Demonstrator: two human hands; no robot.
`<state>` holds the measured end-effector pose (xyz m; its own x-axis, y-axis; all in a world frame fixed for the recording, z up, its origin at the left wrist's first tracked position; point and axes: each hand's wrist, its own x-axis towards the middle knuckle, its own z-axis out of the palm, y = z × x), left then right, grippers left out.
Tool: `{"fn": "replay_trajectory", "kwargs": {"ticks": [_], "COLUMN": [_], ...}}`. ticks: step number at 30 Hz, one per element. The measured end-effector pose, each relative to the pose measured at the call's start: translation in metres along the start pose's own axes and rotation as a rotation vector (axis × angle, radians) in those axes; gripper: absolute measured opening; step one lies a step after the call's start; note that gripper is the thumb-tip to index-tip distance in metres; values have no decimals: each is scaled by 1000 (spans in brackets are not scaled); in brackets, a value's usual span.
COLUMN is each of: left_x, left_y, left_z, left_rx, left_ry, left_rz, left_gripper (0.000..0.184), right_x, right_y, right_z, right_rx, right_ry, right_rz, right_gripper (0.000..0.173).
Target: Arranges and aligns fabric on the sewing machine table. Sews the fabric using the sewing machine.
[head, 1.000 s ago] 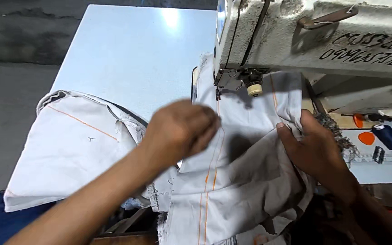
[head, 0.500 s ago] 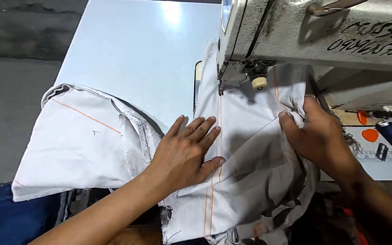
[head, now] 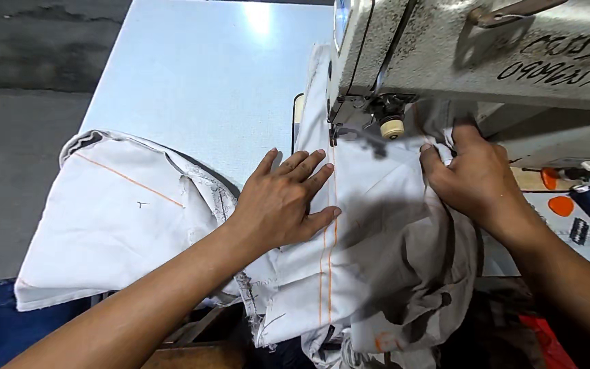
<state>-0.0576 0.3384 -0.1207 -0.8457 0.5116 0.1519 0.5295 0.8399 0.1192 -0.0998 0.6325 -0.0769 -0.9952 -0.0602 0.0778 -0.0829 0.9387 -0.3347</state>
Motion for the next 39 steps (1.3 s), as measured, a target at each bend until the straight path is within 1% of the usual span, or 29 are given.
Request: {"fn": "replay_trajectory", "kwargs": {"ticks": [3,5,7,10,16,21,24,30,35,37,38,39], "left_x": [7,10,10,5,10,22,28,42,53,54,50,39], "left_y": [-6,-9,-7,-3,-12,-19,-24,-34,-37,-37,-36,-32], "left_z": [1,0,-2,-7,-6,-7,-7,-6,-8,-12,-17,-24], "left_rx": [-1,8,13,18,32,34,13,6,29,28,20,7], "left_ry": [-9,-19,-25,-23,-34,-61,-57,-78,-130,-129,-98,-36], "left_rz": [2,-1,5,8,-22,-38,-39,-52,-81,-100,-121,-159], "left_gripper": [73,73,73,72,74,78,77,79,82,83,81,77], "right_x": [6,12,17,25,40,53,60,70,80,73,60,40], "right_y": [-1,-2,-3,-2,-3,0,-1,-10,-12,-5,0,6], "right_z": [0,1,2,5,11,15,17,12,10,7,2,-4], "right_rx": [1,-3,-10,-19,-60,-114,-162,-238,-254,-212,-167,-124], "right_ry": [10,7,-5,12,63,110,130,45,-20,60,119,172], "right_rz": [-16,-6,-1,-41,-70,-115,-142,-86,-92,-132,-151,-188], "right_gripper": [38,35,34,33,39,40,45,49,49,56,60,60]}}
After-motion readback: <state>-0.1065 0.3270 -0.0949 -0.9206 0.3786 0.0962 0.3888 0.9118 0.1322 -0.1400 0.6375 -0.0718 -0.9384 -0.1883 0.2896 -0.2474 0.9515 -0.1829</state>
